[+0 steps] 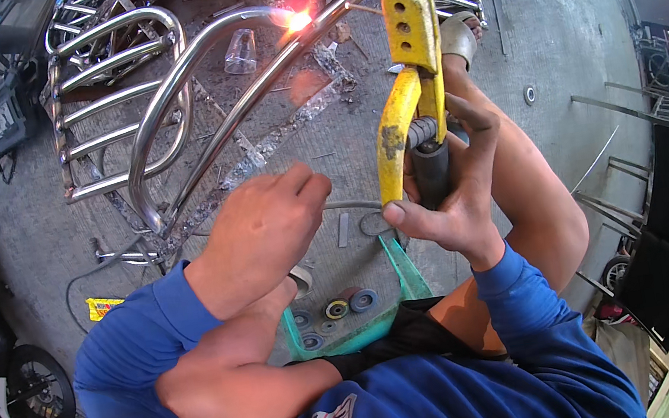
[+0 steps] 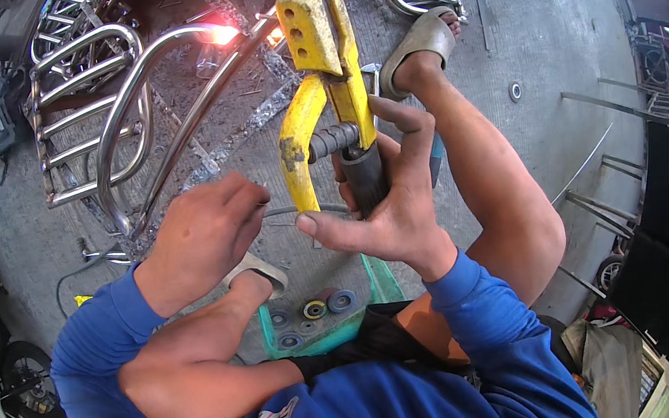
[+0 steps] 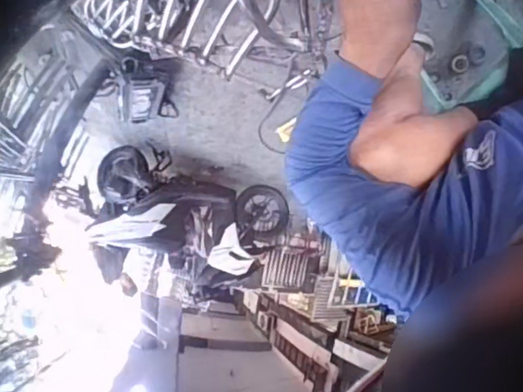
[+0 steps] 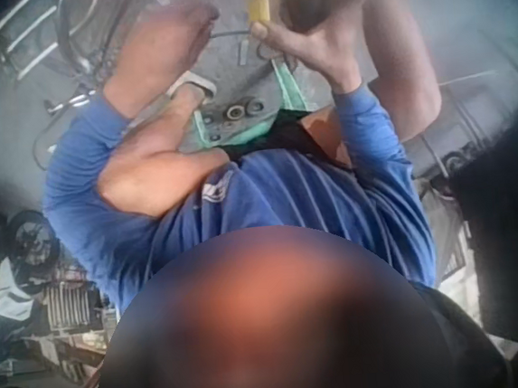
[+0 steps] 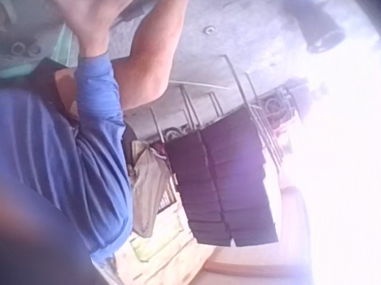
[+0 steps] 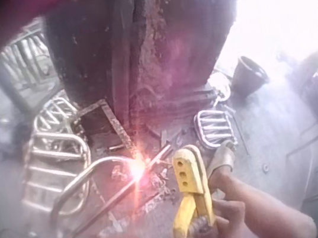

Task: The person welds a curved metal frame using a handheld welding torch, creating bright sparks. They reposition the frame several times to weld different joints. After welding, they pour water from a plastic bottle onto the hot metal to cool it.

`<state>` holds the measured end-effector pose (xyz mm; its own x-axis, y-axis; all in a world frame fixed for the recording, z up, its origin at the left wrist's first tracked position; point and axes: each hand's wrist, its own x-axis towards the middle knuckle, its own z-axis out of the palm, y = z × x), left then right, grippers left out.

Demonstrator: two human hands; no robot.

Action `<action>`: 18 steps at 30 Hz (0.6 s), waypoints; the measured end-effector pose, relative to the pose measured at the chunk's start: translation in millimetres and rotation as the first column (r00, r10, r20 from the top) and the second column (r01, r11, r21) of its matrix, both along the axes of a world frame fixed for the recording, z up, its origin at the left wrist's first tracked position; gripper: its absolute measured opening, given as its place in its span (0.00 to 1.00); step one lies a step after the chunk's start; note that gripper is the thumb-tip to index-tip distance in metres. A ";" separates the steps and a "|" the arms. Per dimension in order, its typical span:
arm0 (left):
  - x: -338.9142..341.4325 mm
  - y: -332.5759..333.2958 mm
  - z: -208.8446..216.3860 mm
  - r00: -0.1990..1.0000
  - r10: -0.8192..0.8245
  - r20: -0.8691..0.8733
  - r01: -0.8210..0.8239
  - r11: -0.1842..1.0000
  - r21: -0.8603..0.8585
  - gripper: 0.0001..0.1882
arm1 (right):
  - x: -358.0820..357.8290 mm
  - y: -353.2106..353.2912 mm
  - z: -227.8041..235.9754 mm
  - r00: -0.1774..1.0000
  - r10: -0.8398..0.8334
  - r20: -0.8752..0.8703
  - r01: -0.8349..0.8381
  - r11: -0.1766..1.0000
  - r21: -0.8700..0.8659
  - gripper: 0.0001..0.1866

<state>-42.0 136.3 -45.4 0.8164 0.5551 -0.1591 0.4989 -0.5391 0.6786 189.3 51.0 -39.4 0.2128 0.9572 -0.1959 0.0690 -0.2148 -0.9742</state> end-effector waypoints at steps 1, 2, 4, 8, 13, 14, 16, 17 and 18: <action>-6.3 -1.0 1.4 0.999 -0.032 -0.017 0.033 0.999 0.015 0.11 | -1.3 -0.9 0.3 0.999 0.006 0.034 -0.006 1.000 -0.001 0.60; -13.5 -1.1 3.5 0.997 -0.071 -0.008 0.072 0.996 0.052 0.12 | -2.1 -1.5 1.1 0.998 0.018 0.066 -0.018 1.000 -0.009 0.60; -39.4 8.2 8.2 0.983 0.165 0.076 -0.174 0.976 0.133 0.14 | -3.3 -1.9 1.6 0.993 0.031 0.112 -0.028 0.999 -0.025 0.60; -94.8 27.8 -4.2 0.852 0.504 0.140 -0.497 0.697 0.517 0.19 | -5.0 2.4 -2.1 0.942 0.090 0.323 -0.099 0.995 0.013 0.59; -126.1 30.3 -52.9 0.789 0.609 0.082 -0.589 0.710 0.386 0.20 | -9.4 6.3 -9.1 0.936 0.066 0.345 -0.090 0.995 0.053 0.57; -128.3 32.8 -59.6 0.787 0.610 0.089 -0.600 0.725 0.340 0.20 | -9.7 6.6 -9.8 0.937 0.061 0.343 -0.081 0.996 0.045 0.57; -128.8 37.9 -67.1 0.791 0.605 0.092 -0.605 0.751 0.263 0.19 | -9.2 6.5 -10.5 0.939 0.059 0.339 -0.073 0.997 0.030 0.57; -128.0 40.7 -67.9 0.785 0.613 0.093 -0.618 0.763 0.188 0.18 | -8.3 6.5 -10.8 0.936 0.062 0.348 -0.076 0.997 0.026 0.56; -126.9 42.7 -66.5 0.780 0.613 0.129 -0.625 0.774 0.103 0.18 | -7.8 6.2 -11.5 0.943 0.057 0.327 -0.067 0.998 0.019 0.57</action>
